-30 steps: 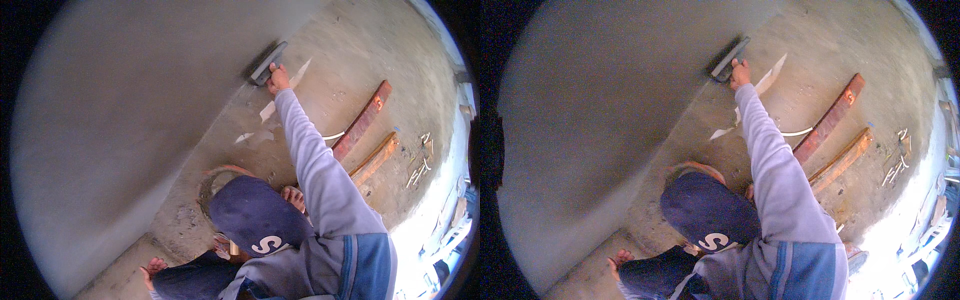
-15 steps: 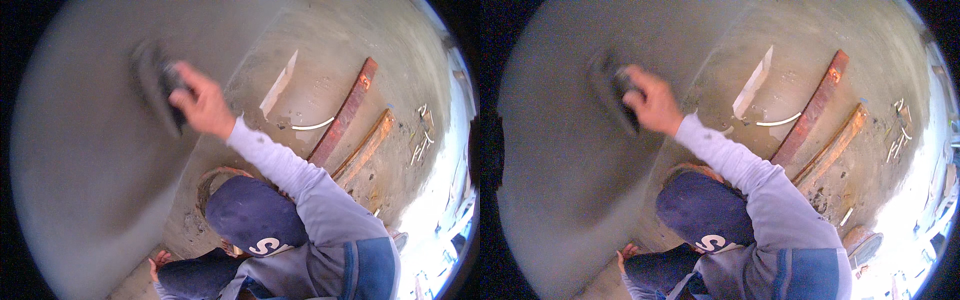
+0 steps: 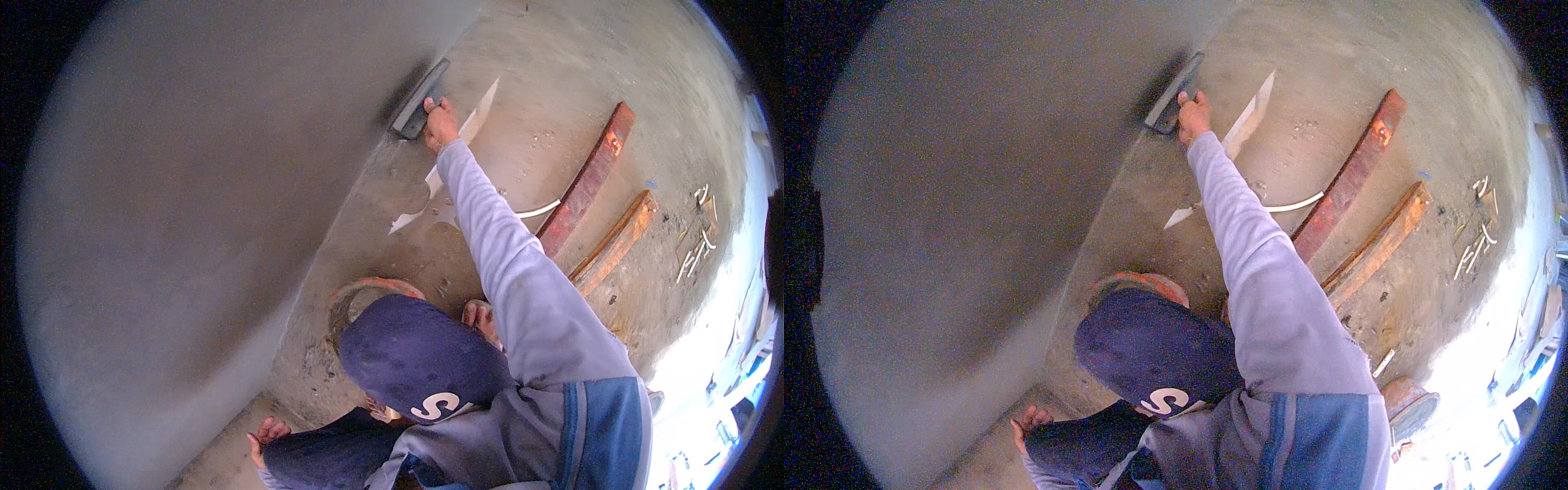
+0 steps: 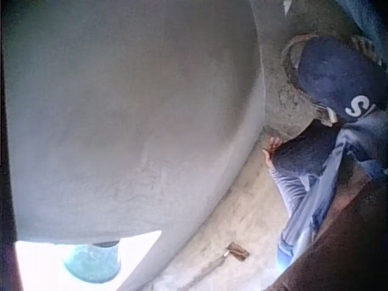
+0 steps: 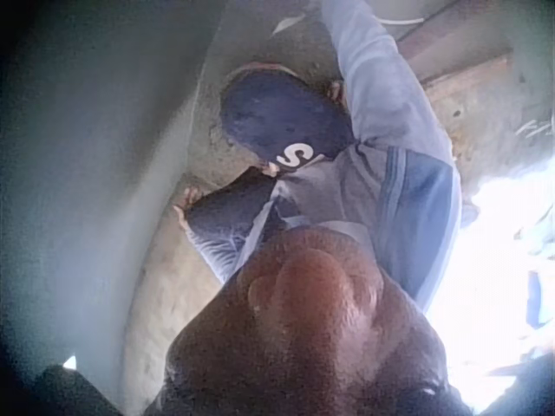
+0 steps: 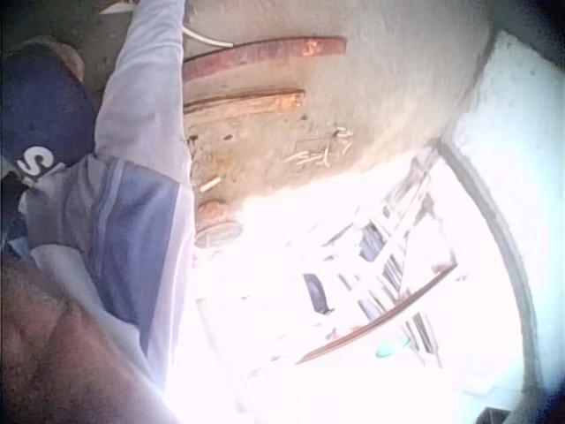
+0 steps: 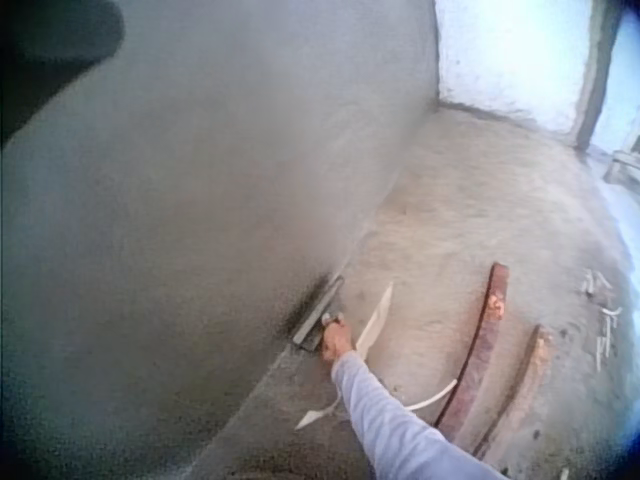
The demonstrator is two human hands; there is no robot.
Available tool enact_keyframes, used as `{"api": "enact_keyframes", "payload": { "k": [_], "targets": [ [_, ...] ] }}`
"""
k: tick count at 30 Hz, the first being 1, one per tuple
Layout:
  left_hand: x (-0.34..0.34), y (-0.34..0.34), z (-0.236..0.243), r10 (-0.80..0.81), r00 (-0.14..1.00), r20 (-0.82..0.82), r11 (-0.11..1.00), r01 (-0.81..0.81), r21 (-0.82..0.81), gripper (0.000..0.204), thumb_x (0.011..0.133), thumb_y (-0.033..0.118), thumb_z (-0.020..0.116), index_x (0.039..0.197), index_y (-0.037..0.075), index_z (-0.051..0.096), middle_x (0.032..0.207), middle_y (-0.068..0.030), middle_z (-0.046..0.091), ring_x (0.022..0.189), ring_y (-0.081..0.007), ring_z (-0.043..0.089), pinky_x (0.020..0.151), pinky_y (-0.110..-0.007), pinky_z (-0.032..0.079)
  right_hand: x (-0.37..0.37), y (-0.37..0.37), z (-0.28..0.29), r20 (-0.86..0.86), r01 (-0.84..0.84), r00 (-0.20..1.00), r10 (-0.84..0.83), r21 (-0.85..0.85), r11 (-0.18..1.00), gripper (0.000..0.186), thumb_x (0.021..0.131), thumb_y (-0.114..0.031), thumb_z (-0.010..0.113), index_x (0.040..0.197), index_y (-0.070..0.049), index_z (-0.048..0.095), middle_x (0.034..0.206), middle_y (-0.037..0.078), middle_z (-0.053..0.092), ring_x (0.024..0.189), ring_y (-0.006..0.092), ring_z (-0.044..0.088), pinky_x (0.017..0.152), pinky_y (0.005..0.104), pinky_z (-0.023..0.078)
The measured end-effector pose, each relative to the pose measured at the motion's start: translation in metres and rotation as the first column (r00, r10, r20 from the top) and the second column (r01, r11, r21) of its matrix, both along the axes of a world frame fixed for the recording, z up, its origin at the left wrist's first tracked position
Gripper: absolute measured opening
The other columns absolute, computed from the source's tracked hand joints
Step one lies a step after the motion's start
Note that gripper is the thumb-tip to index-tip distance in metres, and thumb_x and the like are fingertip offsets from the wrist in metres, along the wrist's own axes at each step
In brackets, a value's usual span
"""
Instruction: The person smooths a wet concrete mixture onto a wall using a hand float, reaching into a bucket to get more mixture and applying it to the lower and corner sections of the wall.
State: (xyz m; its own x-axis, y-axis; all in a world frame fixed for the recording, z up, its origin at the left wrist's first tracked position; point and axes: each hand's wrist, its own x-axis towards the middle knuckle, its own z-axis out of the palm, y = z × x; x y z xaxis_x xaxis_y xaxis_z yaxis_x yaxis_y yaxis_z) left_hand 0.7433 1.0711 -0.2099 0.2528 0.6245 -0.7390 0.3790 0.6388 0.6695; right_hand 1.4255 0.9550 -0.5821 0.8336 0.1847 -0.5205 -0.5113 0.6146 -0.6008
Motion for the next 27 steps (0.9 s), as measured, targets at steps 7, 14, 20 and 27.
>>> {"api": "enact_keyframes", "payload": {
  "k": [7, 14, 20, 27],
  "targets": [
    [-0.009, -0.019, 0.011, 0.036, 0.996, 0.078, 0.998, -0.039, 0.042, 0.066, 0.089, 0.059, 0.032, 0.120, 0.004, 0.051, 0.103, -0.0193, 0.062, 0.090, -0.0331, 0.061, 0.081, -0.046, 0.049, 0.007, 0.008, -0.010, -0.020, -0.059, 0.998, 0.057, -0.087, 0.994, 0.038, 0.087, -0.013, 0.058, 0.121, -0.003, 0.044, 0.098, 0.008, 0.059, 0.081, 0.0188, 0.056, 0.070, 0.0338, 0.048],
    [-0.029, -0.025, 0.016, 0.057, 0.998, 0.017, 0.993, -0.059, 0.099, 0.064, 0.087, 0.061, 0.037, 0.120, 0.009, 0.053, 0.099, -0.0165, 0.064, 0.085, -0.0322, 0.061, 0.075, -0.047, 0.050, -0.010, 0.008, 0.041, 0.217, 0.006, 0.976, -0.024, 0.082, 0.997, 0.044, 0.084, -0.011, 0.060, 0.124, 0.003, 0.046, 0.110, 0.013, 0.059, 0.090, 0.0188, 0.057, 0.079, 0.0316, 0.047],
    [0.000, 0.002, -0.002, -0.053, 0.999, 0.007, 0.999, 0.053, 0.012, 0.064, 0.090, 0.057, 0.034, 0.121, 0.003, 0.051, 0.103, -0.0188, 0.063, 0.088, -0.0307, 0.061, 0.079, -0.044, 0.049, -0.104, 0.018, 0.189, 0.742, 0.136, 0.652, 0.154, -0.314, 0.940, 0.051, 0.079, -0.013, 0.062, 0.124, 0.004, 0.047, 0.125, 0.023, 0.051, 0.117, 0.0278, 0.049, 0.096, 0.0344, 0.039],
    [0.022, 0.015, -0.013, -0.123, 0.991, -0.046, 0.992, 0.123, 0.001, 0.062, 0.090, 0.056, 0.034, 0.121, 0.004, 0.051, 0.106, -0.0180, 0.062, 0.089, -0.0308, 0.061, 0.079, -0.043, 0.049, -0.112, -0.013, 0.128, 0.371, -0.086, 0.923, 0.106, -0.070, 0.994, 0.043, 0.087, -0.010, 0.055, 0.127, -0.002, 0.040, 0.110, 0.008, 0.058, 0.097, 0.0164, 0.055, 0.088, 0.0307, 0.043]
  ]
}}
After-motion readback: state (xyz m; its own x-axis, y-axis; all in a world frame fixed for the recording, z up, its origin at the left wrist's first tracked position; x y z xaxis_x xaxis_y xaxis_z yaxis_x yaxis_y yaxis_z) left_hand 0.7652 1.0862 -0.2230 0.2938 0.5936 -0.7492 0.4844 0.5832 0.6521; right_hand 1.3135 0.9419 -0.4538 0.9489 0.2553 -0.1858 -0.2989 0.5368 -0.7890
